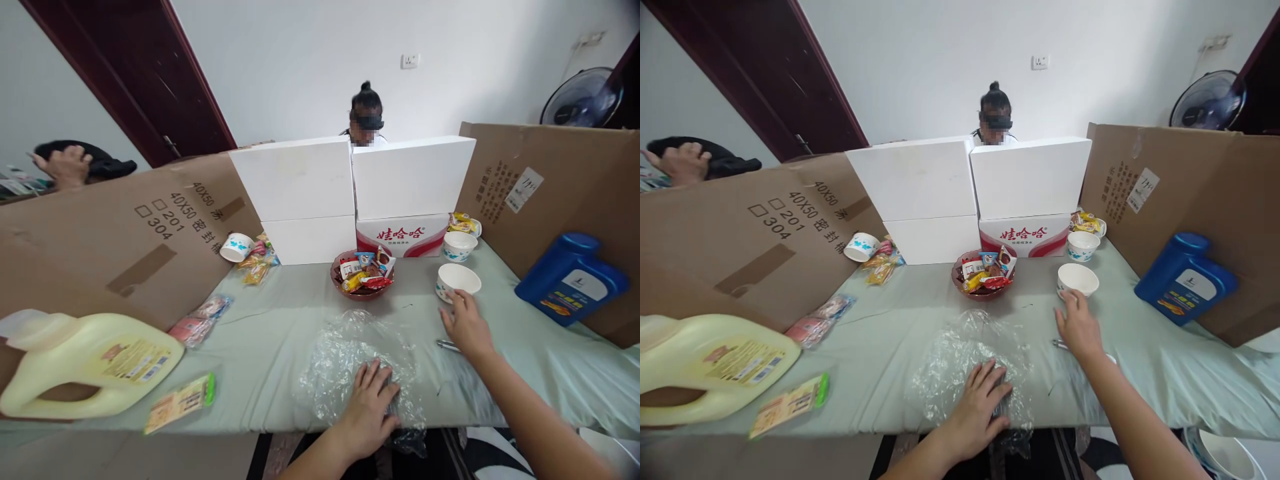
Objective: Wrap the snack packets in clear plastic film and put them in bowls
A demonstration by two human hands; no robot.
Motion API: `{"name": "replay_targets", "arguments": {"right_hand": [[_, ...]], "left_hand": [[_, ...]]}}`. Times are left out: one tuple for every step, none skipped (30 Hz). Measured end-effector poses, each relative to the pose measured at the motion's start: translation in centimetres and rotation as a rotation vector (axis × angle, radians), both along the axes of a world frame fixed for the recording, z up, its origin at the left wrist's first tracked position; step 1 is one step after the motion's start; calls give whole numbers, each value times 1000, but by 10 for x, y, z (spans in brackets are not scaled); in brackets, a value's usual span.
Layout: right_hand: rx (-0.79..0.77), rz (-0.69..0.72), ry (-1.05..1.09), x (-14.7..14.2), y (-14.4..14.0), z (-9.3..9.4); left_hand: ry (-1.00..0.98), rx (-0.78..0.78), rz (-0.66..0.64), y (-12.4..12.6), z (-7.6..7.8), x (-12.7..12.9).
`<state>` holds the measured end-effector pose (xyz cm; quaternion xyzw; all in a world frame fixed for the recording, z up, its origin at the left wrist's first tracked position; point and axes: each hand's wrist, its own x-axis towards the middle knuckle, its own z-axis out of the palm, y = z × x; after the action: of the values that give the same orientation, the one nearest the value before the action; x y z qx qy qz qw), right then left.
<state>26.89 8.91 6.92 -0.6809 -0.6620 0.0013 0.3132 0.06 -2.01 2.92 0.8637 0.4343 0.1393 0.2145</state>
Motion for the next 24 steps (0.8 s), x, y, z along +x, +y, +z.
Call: {"name": "replay_targets", "arguments": {"right_hand": [[62, 126, 21, -12, -17, 2], [85, 312, 43, -25, -35, 3], [32, 530, 57, -37, -54, 3], [-62, 745, 51, -48, -72, 2], [-174, 914, 33, -57, -88, -2], [-269, 1007, 20, -62, -102, -8], [-349, 1050, 6, -64, -112, -15], [-404, 1055, -10, -63, -119, -23], [-431, 1037, -26, -59, -124, -32], [-435, 1017, -40, -54, -126, -39], [-421, 1004, -50, -48, -127, -46], [-396, 995, -54, -43, -127, -50], [-368, 989, -47, -39, -127, -52], [-344, 983, -29, -36, -127, -53], [-327, 973, 0, -34, -128, -51], [-321, 958, 39, -33, -129, -49], [-323, 937, 88, -33, -129, -46], [-335, 905, 146, -33, -130, -43], [-355, 864, 209, -34, -129, -40], [-382, 812, 272, -35, -128, -39], [-412, 751, 330, -35, -125, -38], [-444, 690, 377, -36, -122, -38], [-473, 630, 414, -37, -117, -39], [-496, 575, 436, -38, -111, -39]], "left_hand": [[4, -4, 0, 0, 0, 0], [9, -12, -4, 0, 2, 1], [13, -21, -7, 1, 3, 1], [16, -30, -9, 1, 6, 1], [22, -38, -9, 2, 9, 0], [30, -45, -9, 3, 12, -3], [42, -49, -8, 3, 16, -9], [56, -52, -7, 4, 19, -17], [71, -55, -5, 3, 20, -27], [85, -59, -3, 2, 21, -39], [96, -61, 2, 0, 20, -53], [103, -55, 12, -3, 18, -67], [107, -41, 21, -7, 16, -80], [107, -25, 22, -12, 15, -92], [97, -8, 22, -17, 14, -101], [77, 3, 17, -22, 15, -109], [45, 1, 10, -26, 17, -114], [3, -19, 5, -30, 21, -117], [-44, -55, 13, -32, 25, -119], [-89, -105, 40, -32, 31, -119], [-126, -167, 82, -30, 36, -118], [-155, -234, 136, -26, 40, -117], [-175, -292, 195, -21, 44, -115], [-187, -334, 248, -14, 46, -113]]}}
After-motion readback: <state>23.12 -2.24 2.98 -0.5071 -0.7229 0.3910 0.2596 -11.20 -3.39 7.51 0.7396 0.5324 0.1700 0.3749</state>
